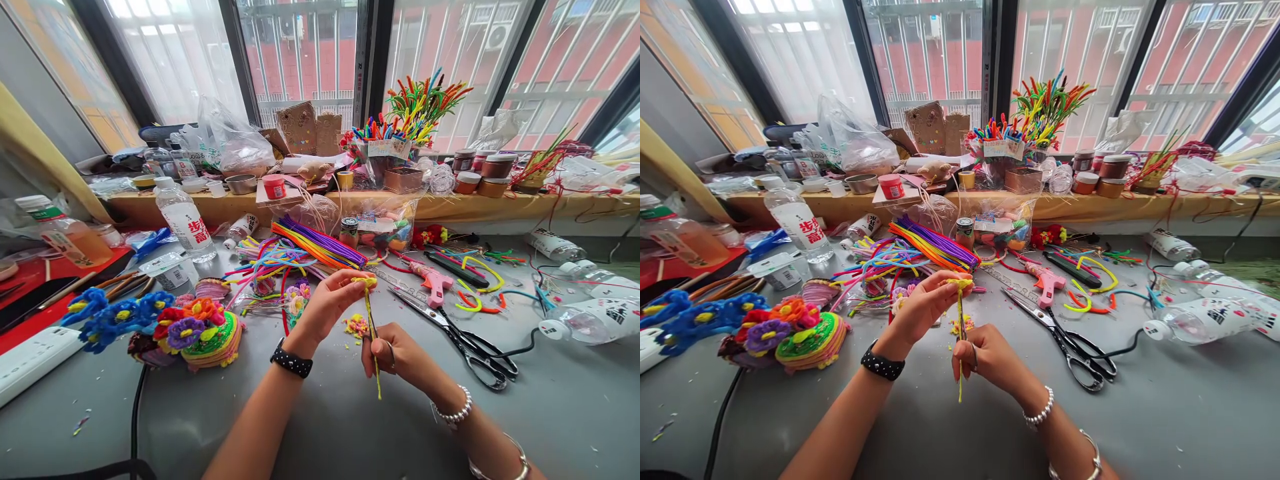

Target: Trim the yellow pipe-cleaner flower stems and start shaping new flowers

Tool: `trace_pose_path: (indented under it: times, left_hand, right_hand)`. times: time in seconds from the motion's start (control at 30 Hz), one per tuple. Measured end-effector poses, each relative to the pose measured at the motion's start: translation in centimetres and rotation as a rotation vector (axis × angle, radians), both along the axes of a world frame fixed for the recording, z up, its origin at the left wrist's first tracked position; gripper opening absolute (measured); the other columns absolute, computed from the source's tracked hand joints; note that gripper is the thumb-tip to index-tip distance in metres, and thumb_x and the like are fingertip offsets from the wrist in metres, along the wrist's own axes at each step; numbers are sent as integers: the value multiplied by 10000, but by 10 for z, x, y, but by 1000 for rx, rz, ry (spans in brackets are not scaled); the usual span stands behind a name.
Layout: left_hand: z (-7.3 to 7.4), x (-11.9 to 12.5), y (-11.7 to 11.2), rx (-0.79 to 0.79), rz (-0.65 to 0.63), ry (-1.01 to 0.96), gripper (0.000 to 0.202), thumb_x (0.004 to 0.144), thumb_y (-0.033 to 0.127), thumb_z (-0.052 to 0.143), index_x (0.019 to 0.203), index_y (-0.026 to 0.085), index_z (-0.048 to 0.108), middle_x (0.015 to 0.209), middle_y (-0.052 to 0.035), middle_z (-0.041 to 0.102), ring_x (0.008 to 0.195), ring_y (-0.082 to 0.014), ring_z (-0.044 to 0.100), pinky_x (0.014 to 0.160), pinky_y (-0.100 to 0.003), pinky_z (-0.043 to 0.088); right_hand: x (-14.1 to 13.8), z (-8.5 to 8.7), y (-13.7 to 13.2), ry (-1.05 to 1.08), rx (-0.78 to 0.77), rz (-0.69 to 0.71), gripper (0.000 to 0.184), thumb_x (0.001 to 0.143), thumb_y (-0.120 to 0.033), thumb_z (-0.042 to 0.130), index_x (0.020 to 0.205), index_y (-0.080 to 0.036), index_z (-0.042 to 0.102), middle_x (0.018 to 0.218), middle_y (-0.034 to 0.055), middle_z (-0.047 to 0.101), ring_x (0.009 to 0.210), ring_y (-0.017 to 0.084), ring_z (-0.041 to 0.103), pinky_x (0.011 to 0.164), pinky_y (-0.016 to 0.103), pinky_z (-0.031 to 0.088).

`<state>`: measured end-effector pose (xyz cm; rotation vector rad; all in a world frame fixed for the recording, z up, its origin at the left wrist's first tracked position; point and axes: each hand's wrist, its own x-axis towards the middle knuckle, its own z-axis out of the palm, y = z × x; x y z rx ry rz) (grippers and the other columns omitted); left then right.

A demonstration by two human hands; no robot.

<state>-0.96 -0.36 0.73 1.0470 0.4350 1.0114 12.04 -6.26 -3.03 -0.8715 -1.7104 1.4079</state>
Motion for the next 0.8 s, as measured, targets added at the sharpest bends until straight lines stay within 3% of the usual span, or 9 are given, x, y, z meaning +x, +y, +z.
trace_pose_path:
  times: [0.4, 0.6, 0.8]
  left_hand:
    - [-2, 1, 1, 6, 19, -39, 114, 694, 138, 561, 797, 152, 607, 891, -34, 627, 861, -140, 562, 831, -271, 389]
    - [-2, -4, 6, -16, 76, -58, 109, 686, 154, 573, 791, 158, 603, 849, -30, 635, 830, -131, 571, 802, -252, 393]
    - [-4, -6, 11, 1, 173, -26, 118, 674, 159, 586, 791, 153, 594, 796, -23, 636, 776, -118, 573, 730, -227, 413]
  right_hand:
    - [-4, 1, 1, -44, -97, -114, 570, 648, -614, 452, 368, -119, 493, 340, -8, 421, 326, 41, 329, 341, 184, 208]
    - [2, 4, 3, -111, -105, -84, 587, 682, -615, 398, 402, -118, 539, 349, -17, 399, 333, 39, 290, 352, 192, 204]
    - [6, 12, 4, -152, -70, -271, 378, 671, -479, 542, 557, -126, 616, 487, -5, 503, 422, 55, 366, 401, 185, 258]
